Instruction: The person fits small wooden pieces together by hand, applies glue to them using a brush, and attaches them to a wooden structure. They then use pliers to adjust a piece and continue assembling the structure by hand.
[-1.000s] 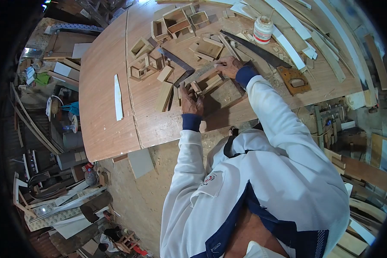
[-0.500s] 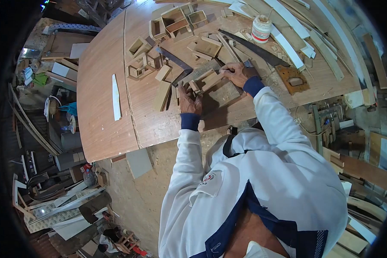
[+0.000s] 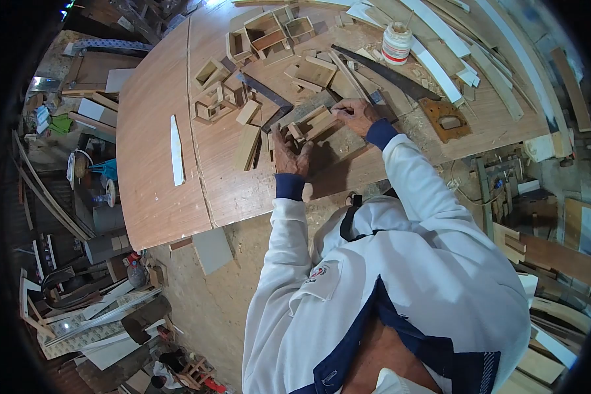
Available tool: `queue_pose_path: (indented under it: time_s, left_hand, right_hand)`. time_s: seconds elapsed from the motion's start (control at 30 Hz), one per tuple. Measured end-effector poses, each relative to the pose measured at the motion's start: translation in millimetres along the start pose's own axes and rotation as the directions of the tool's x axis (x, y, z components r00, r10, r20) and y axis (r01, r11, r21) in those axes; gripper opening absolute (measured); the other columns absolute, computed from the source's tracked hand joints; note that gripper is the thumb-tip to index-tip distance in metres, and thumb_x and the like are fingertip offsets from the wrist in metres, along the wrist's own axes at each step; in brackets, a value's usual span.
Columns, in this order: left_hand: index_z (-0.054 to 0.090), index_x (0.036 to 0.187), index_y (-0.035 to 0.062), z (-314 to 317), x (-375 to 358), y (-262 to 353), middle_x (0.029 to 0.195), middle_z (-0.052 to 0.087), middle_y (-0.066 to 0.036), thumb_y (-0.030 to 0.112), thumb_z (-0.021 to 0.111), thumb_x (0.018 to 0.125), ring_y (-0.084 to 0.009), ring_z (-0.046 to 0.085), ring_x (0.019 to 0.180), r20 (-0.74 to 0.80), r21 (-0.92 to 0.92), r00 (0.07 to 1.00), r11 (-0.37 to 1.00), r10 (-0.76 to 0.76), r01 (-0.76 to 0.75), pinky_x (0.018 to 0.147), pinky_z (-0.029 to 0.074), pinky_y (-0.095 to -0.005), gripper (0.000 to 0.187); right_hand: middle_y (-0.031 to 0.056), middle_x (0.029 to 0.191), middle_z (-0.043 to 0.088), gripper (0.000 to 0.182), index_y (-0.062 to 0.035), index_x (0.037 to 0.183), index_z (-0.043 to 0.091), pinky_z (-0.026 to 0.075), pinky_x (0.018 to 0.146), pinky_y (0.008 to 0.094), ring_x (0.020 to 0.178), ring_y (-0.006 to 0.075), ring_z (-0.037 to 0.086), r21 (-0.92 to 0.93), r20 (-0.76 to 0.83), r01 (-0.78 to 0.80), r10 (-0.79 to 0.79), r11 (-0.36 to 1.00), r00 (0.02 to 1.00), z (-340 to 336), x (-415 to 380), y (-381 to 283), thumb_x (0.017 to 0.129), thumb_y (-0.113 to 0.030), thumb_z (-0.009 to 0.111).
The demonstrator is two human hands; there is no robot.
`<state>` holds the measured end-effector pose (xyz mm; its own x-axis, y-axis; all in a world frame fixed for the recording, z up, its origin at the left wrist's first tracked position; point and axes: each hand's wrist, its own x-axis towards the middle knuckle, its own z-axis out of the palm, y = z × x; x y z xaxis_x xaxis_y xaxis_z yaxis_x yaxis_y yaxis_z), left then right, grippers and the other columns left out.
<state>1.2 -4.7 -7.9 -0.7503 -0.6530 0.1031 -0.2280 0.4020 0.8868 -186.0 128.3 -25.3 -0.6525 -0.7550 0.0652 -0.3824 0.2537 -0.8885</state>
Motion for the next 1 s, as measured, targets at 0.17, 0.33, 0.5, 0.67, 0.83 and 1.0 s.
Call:
queue_pose_path:
  time_s: [0.17, 0.33, 0.5, 0.67, 0.83, 1.0]
  left_hand:
    - [0.021, 0.141, -0.0048, -0.2, 1.0, 2.7, 0.129, 0.047, -0.025, 0.021, 0.076, 0.074, -0.0336, 0.053, 0.114, -0.014, 0.01, 1.0, 1.0, -0.009, 0.009, 0.095, 0.044, -0.0376, 0.091]
    - [0.025, 0.139, -0.0013, 2.2, 1.4, -7.6, 0.124, 0.052, -0.024, 0.024, 0.077, 0.074, -0.0322, 0.056, 0.109, -0.063, 0.084, 0.996, 0.995, 0.056, -0.051, 0.091, 0.047, -0.0391, 0.087]
    - [0.024, 0.139, -0.0021, 0.9, 0.9, -5.9, 0.125, 0.051, -0.025, 0.025, 0.077, 0.074, -0.0339, 0.055, 0.111, -0.033, 0.058, 0.999, 0.998, 0.02, -0.018, 0.092, 0.046, -0.0393, 0.089]
    - [0.023, 0.139, -0.0026, 0.8, 0.5, -4.7, 0.125, 0.052, -0.025, 0.024, 0.076, 0.075, -0.0337, 0.055, 0.11, -0.037, 0.037, 0.997, 0.997, 0.07, -0.069, 0.092, 0.046, -0.0394, 0.087]
    - [0.023, 0.139, -0.0023, -0.1, -0.3, 0.0, 0.124, 0.052, -0.025, 0.022, 0.076, 0.075, -0.0333, 0.055, 0.11, -0.025, 0.033, 0.999, 0.999, 0.024, -0.024, 0.092, 0.046, -0.0393, 0.086]
    - [0.023, 0.139, -0.0017, 0.8, 1.2, -9.6, 0.125, 0.052, -0.025, 0.017, 0.076, 0.074, -0.0331, 0.055, 0.11, -0.023, 0.013, 0.998, 0.998, 0.06, -0.06, 0.093, 0.046, -0.0393, 0.086]
  right_hand:
    - [0.0169, 0.085, 0.068, 0.031, -0.0033, 0.092, 0.068, 0.05, 0.076, 0.0373, 0.08, 0.0332, 0.064, 0.022, -0.029, -0.013, 0.014, 1.0, 0.999, 3.5, 0.5, 6.6, 0.085, -0.033, 0.06]
    - [0.0169, 0.085, 0.068, 0.031, -0.0029, 0.091, 0.068, 0.05, 0.075, 0.0359, 0.078, 0.031, 0.064, 0.062, 0.003, -0.104, 0.104, 0.993, 0.995, -1.8, 2.0, 3.6, 0.085, -0.032, 0.059]
    - [0.0156, 0.083, 0.068, 0.03, -0.0022, 0.091, 0.068, 0.051, 0.073, 0.0348, 0.075, 0.028, 0.065, 0.058, -0.022, -0.04, 0.042, 0.997, 0.999, -2.0, -2.4, 0.9, 0.084, -0.03, 0.06]
    - [0.0149, 0.083, 0.068, 0.03, -0.0018, 0.092, 0.068, 0.05, 0.073, 0.0349, 0.076, 0.0274, 0.065, 0.04, 0.01, -0.054, 0.054, 0.998, 0.999, -2.0, -1.9, -1.9, 0.084, -0.03, 0.061]
    - [0.0154, 0.083, 0.068, 0.031, -0.0018, 0.093, 0.068, 0.05, 0.074, 0.0348, 0.077, 0.0267, 0.065, 0.03, 0.006, -0.065, 0.064, 0.997, 0.998, 1.1, -1.0, 1.5, 0.084, -0.03, 0.061]
    - [0.015, 0.084, 0.068, 0.03, -0.0014, 0.094, 0.068, 0.05, 0.074, 0.0348, 0.078, 0.0267, 0.065, 0.035, -0.018, -0.014, 0.015, 0.999, 1.0, 2.4, -1.1, 4.1, 0.084, -0.03, 0.062]
